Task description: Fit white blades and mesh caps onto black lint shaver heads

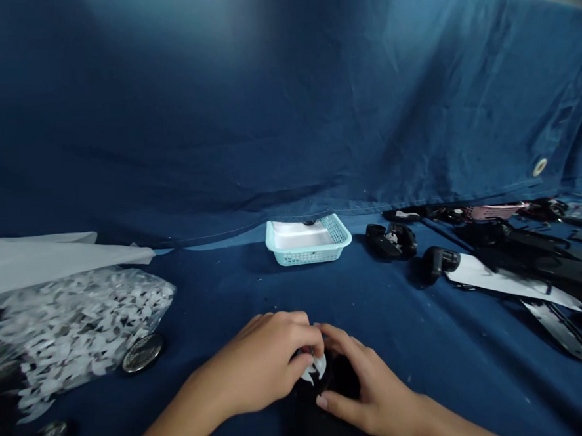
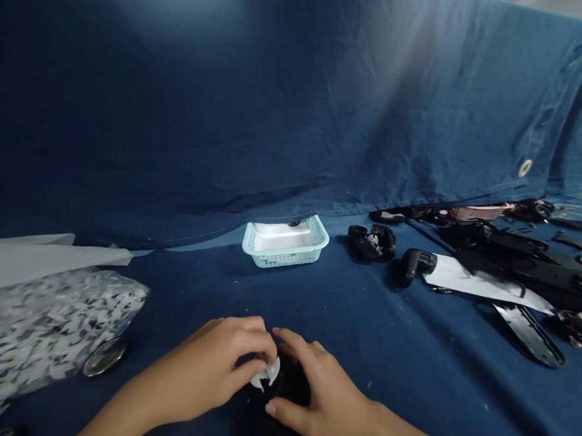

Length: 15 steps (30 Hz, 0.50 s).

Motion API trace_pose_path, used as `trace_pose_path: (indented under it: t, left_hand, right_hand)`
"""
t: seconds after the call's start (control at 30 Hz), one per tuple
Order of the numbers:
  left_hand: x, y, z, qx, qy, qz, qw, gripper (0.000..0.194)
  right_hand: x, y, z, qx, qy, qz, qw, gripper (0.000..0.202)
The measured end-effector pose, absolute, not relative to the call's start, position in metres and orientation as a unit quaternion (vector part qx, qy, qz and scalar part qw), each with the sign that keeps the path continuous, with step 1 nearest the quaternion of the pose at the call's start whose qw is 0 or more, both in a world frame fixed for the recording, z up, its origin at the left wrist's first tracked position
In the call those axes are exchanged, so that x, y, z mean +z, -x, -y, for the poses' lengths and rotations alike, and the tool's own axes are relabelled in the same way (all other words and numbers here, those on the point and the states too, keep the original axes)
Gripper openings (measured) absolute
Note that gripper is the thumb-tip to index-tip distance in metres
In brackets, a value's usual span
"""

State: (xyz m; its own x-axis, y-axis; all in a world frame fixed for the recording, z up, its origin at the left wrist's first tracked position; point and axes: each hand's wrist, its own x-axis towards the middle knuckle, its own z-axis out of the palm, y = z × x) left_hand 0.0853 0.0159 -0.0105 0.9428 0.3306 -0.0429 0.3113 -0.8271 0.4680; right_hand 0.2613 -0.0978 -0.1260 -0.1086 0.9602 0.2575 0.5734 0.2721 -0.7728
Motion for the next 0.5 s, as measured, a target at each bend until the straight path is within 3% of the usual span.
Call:
trace_pose_path:
  t: [0.5]
  left_hand:
    - [-0.0077, -0.0861, -0.0127, -0.001, -0.965, -0.164, 0.203, 0.016]
  right_hand:
    - [-0.1245, -0.2605, 0.0973, 0.277, 0.555, 0.690, 0.373, 0.084]
